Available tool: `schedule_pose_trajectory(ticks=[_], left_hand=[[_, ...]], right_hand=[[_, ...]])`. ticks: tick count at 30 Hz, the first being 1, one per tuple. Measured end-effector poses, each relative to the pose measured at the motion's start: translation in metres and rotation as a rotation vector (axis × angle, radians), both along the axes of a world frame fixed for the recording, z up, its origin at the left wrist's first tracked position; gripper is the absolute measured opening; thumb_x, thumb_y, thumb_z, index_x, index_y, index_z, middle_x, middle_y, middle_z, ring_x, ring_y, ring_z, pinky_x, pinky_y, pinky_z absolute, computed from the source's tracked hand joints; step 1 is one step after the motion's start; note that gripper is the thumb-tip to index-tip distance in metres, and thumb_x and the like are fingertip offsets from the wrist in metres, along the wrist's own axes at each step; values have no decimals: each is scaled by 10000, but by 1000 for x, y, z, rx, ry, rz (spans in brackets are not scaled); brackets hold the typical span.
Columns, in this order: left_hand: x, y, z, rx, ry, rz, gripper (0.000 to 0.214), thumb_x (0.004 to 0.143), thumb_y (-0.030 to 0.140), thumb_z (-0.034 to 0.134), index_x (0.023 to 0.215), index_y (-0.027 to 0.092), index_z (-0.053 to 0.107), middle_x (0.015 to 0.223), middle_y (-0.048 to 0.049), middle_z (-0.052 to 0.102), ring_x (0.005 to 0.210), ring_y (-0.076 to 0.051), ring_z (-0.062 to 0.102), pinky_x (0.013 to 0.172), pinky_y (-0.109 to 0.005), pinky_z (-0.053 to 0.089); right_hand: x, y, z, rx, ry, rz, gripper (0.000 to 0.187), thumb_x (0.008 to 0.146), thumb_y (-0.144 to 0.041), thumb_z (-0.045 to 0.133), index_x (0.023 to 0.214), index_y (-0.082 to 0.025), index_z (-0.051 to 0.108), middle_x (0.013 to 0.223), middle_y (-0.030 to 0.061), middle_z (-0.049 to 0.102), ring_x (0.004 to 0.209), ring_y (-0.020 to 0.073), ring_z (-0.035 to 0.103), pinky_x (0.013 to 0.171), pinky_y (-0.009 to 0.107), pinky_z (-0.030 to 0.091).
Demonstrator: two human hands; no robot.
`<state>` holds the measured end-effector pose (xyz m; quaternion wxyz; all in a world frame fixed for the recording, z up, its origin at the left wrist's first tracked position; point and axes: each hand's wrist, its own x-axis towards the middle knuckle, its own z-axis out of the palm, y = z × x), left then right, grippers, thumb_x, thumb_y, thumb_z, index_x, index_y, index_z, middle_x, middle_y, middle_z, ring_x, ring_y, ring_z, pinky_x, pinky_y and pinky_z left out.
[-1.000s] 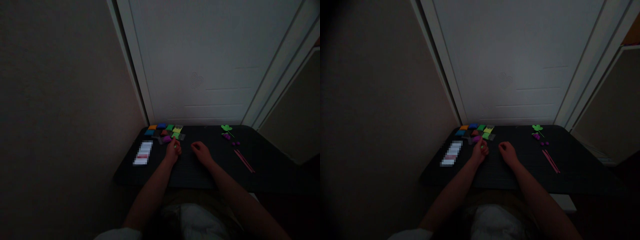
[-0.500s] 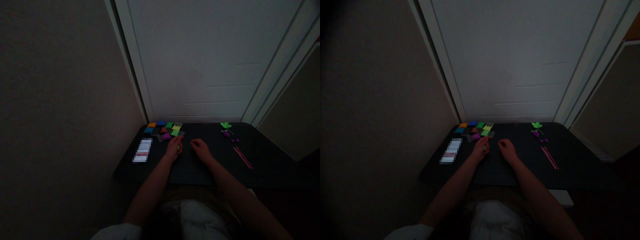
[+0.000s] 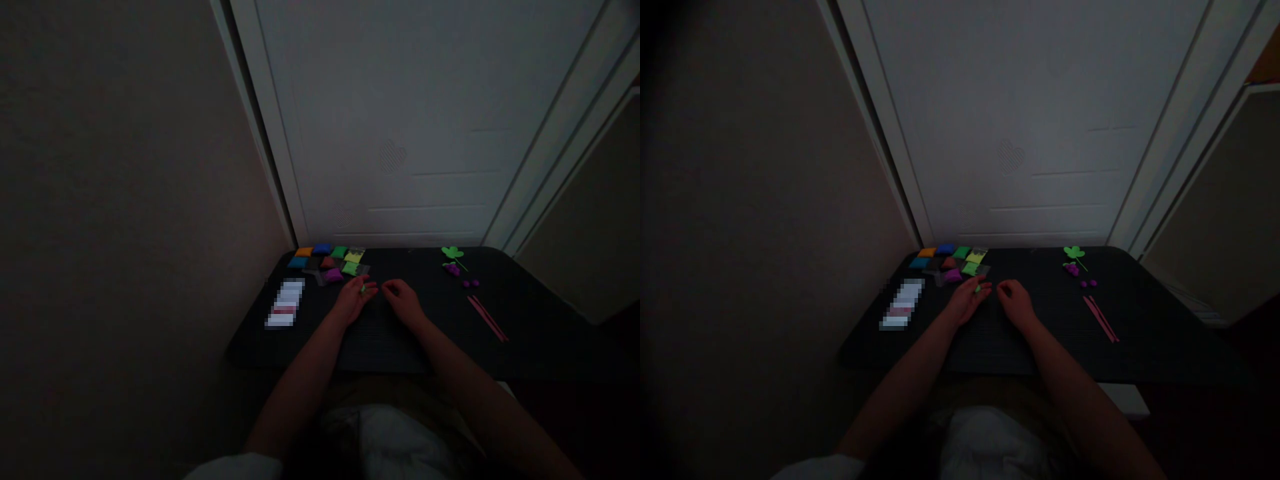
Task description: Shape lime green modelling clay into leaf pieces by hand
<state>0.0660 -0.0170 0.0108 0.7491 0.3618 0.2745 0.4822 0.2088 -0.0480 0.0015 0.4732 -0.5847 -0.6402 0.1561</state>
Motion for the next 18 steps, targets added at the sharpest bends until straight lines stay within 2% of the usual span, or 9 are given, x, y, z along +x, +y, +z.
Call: schedule_pose_trajectory(ticks=[3,5,7,9,14,18], left_hand=[[-4,2,-1,-33,53,-11,205,747,323,469,860,152,475,612,1,515,376,-32,397,336,-157,263],[-7,4,0,-50,25,-33,246,733,407,464,748,161,458,463,62,375,309,-18,268,305,-145,146],[-8,4,1,-53,-11,-56,320,709,472,467,642,165,412,402,85,250,297,-22,210,306,-146,110],[-8,3,2,-46,-3,-65,367,686,510,473,593,166,382,383,92,204,294,-24,187,306,-150,107],[-6,-2,5,-12,70,-21,403,678,576,420,677,175,457,344,94,228,282,-47,216,316,-175,214],[-7,-2,7,17,76,12,447,692,596,367,548,174,400,314,90,206,269,-50,207,342,-201,272]], right_hand=[[-1,0,-1,-4,4,-5,205,732,-315,423,798,-187,568,813,32,564,764,152,517,703,295,402],[-1,0,-1,-11,3,5,207,734,-316,421,807,-188,567,819,32,563,764,151,519,699,292,404],[0,0,0,-12,-1,14,209,736,-317,419,811,-190,567,822,32,563,760,149,520,696,290,407],[0,0,-1,-5,-3,12,207,737,-317,419,809,-189,566,818,31,564,756,148,522,697,291,408],[-1,-1,0,2,-28,-12,202,743,-307,417,818,-186,562,822,38,562,762,155,522,700,298,415],[-13,-12,8,114,-139,42,221,778,-271,378,898,-182,540,881,61,556,827,160,512,750,300,401]])
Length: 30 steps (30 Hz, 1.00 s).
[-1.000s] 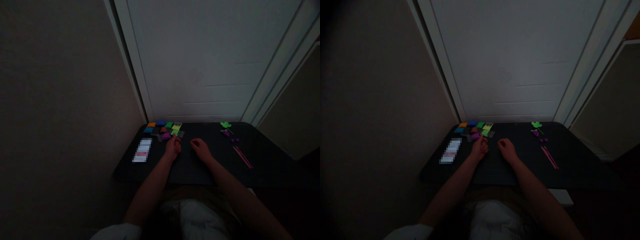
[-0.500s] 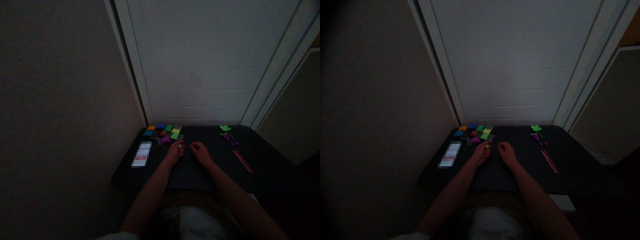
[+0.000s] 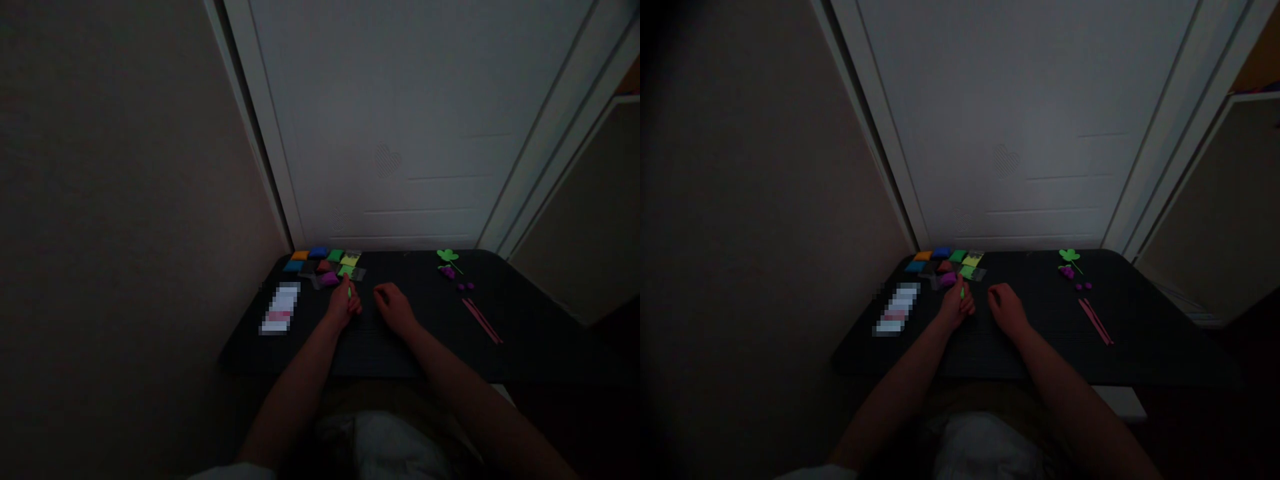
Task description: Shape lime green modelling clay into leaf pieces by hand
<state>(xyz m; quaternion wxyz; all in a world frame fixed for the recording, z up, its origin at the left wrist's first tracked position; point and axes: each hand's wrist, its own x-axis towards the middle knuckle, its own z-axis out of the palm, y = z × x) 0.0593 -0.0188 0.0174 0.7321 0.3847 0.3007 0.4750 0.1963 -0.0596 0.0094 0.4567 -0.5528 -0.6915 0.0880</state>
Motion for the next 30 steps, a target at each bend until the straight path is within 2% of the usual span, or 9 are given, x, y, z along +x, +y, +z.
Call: schedule_pose_trajectory(ticks=[3,6,10,15,19,23,26,28,30], left_hand=[[2,-1,1,-13,20,-1,460,681,583,403,510,156,403,381,43,370,371,-68,386,434,-216,349],[7,-4,0,-27,29,3,391,666,521,487,637,132,518,608,-19,550,553,-90,498,532,-215,379],[12,-7,-1,-71,-51,-50,382,696,492,474,829,142,549,773,-47,587,665,-112,530,599,-224,396],[11,-7,3,-149,-143,-273,496,749,546,312,976,153,513,843,-75,580,736,-141,557,653,-260,424],[8,-6,6,-190,-134,-252,567,733,572,308,1109,162,419,833,-77,579,711,-148,566,651,-283,433],[6,-4,5,-179,-77,-224,635,710,604,302,1164,163,354,764,-90,596,702,-177,582,681,-335,432],[4,-2,3,-152,-36,-216,638,701,618,294,1115,143,396,762,-123,609,733,-207,588,697,-369,429],[3,0,2,-126,-24,-191,615,701,617,297,1072,144,429,787,-132,613,747,-214,589,702,-373,430],[3,1,0,-97,-20,-161,590,706,611,299,1033,146,458,813,-133,613,744,-208,590,707,-368,431]], right_hand=[[-12,-10,9,62,-96,61,256,791,-279,372,984,-191,516,969,76,553,932,181,484,828,332,357],[-20,-15,15,91,-198,83,320,795,-302,379,1088,-207,465,1083,71,527,1039,202,429,892,377,289],[-24,-14,15,124,-323,30,376,798,-302,383,1164,-219,411,1198,63,460,1163,219,308,960,439,144],[-21,-8,11,134,-316,-39,253,784,-267,419,1011,-240,526,1175,54,483,1172,228,293,955,467,89],[-14,-3,6,64,-177,-31,220,728,-341,490,899,-212,540,961,58,584,1004,216,456,913,430,204],[-8,-1,5,-62,110,-71,309,745,-432,419,933,-199,498,843,47,588,752,169,536,714,309,378],[0,-1,7,-92,311,-113,375,806,-457,253,893,-196,508,700,19,567,629,142,520,592,256,381],[6,-1,7,-153,382,-127,473,815,-480,159,715,-189,518,541,-4,498,505,126,466,505,243,350],[8,-1,6,-217,383,-116,535,812,-499,112,543,-190,456,449,-14,426,431,114,408,455,242,311]])
